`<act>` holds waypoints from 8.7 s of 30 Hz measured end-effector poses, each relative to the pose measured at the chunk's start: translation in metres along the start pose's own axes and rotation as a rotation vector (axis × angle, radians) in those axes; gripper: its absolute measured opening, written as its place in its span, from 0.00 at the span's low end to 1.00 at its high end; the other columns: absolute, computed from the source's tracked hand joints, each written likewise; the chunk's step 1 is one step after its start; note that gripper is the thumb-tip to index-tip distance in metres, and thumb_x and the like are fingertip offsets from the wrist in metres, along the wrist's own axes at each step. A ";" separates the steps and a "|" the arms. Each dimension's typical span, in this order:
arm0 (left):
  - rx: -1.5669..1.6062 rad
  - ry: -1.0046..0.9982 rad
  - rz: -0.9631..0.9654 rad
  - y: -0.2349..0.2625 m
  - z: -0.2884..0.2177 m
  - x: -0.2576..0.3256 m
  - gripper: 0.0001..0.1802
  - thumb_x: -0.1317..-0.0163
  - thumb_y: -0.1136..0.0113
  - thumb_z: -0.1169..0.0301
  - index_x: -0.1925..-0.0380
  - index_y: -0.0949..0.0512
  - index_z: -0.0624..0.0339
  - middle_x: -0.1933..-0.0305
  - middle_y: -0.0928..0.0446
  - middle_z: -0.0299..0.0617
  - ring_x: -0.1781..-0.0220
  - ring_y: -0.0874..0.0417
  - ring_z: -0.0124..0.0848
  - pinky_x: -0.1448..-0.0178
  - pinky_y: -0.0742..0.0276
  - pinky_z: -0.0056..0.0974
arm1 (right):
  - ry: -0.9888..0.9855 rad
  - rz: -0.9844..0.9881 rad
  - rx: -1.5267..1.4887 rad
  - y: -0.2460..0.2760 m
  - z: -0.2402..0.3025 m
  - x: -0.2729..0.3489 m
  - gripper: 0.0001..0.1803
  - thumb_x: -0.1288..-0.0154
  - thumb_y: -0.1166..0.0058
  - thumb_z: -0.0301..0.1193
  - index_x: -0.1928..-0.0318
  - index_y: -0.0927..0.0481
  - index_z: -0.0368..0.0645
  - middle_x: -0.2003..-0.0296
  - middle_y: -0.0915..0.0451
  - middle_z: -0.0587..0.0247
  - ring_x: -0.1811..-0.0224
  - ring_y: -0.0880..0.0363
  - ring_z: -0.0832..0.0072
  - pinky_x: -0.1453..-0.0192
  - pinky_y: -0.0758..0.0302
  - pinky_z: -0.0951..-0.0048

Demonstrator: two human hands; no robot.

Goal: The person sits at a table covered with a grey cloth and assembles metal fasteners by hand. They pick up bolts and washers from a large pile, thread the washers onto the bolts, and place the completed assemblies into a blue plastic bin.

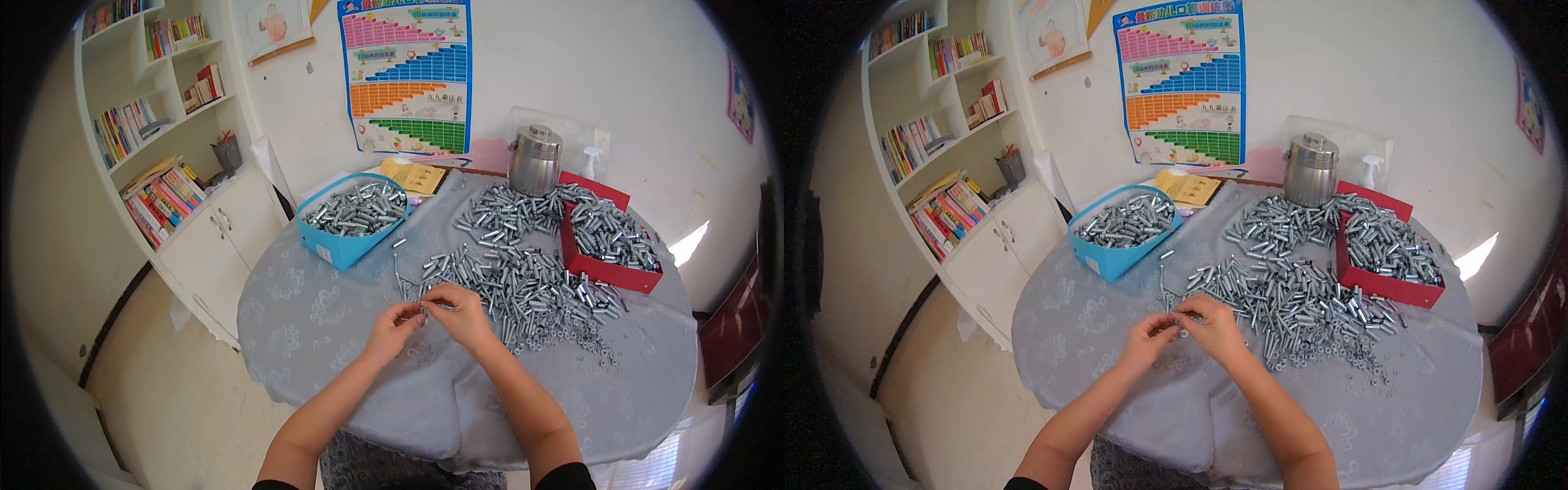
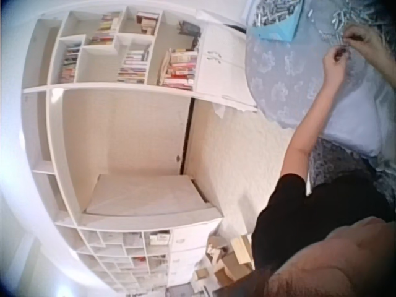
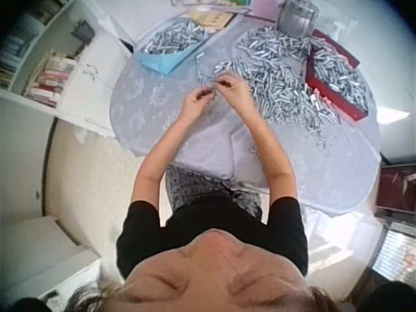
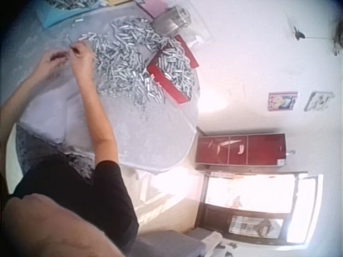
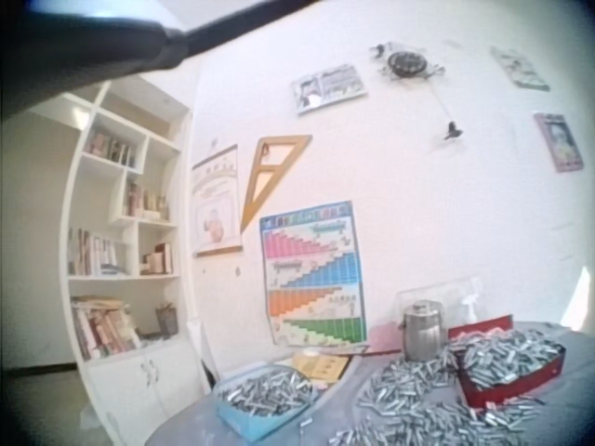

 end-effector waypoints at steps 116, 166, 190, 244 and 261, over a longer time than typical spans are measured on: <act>0.862 0.363 -0.143 0.030 0.040 0.032 0.07 0.40 0.47 0.71 0.67 0.27 0.64 0.66 0.23 0.46 0.73 0.22 0.25 0.69 0.21 0.25 | -0.247 0.205 0.776 0.010 -0.067 0.014 0.10 0.56 0.39 0.32 0.71 0.20 0.41 0.71 0.22 0.58 0.68 0.23 0.65 0.63 0.27 0.69; 0.633 0.307 -0.302 0.045 0.040 0.034 0.07 0.42 0.45 0.72 0.66 0.28 0.64 0.66 0.23 0.49 0.72 0.22 0.27 0.65 0.21 0.30 | -0.453 0.262 -0.099 -0.036 -0.065 0.021 0.21 0.34 0.59 0.41 0.61 0.22 0.34 0.72 0.23 0.62 0.72 0.28 0.80 0.65 0.29 0.79; 0.567 0.210 -0.469 0.064 0.037 0.038 0.10 0.42 0.45 0.73 0.63 0.32 0.66 0.64 0.24 0.50 0.68 0.22 0.31 0.63 0.20 0.35 | -0.030 -0.221 1.088 0.063 -0.044 0.007 0.05 0.52 0.48 0.27 0.73 0.23 0.41 0.71 0.24 0.59 0.68 0.25 0.62 0.63 0.31 0.63; -0.126 -0.071 -0.018 -0.001 0.006 -0.036 0.07 0.46 0.42 0.76 0.66 0.24 0.66 0.68 0.23 0.38 0.68 0.25 0.22 0.64 0.29 0.26 | -0.348 0.041 -0.088 0.027 -0.061 0.000 0.11 0.43 0.44 0.31 0.62 0.22 0.38 0.75 0.24 0.70 0.72 0.29 0.84 0.67 0.31 0.82; 0.347 0.130 -0.291 0.062 0.025 0.025 0.10 0.44 0.44 0.75 0.62 0.25 0.66 0.65 0.23 0.42 0.65 0.22 0.30 0.57 0.24 0.33 | -0.408 0.479 0.036 -0.045 -0.064 0.029 0.13 0.47 0.42 0.30 0.61 0.22 0.37 0.69 0.21 0.64 0.69 0.25 0.79 0.63 0.28 0.79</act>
Point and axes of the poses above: each hand's wrist, its own x-axis away from the middle knuckle, its own y-axis out of the back of the hand, z = x × y, the point moved 10 cm from there along -x, towards the middle knuckle
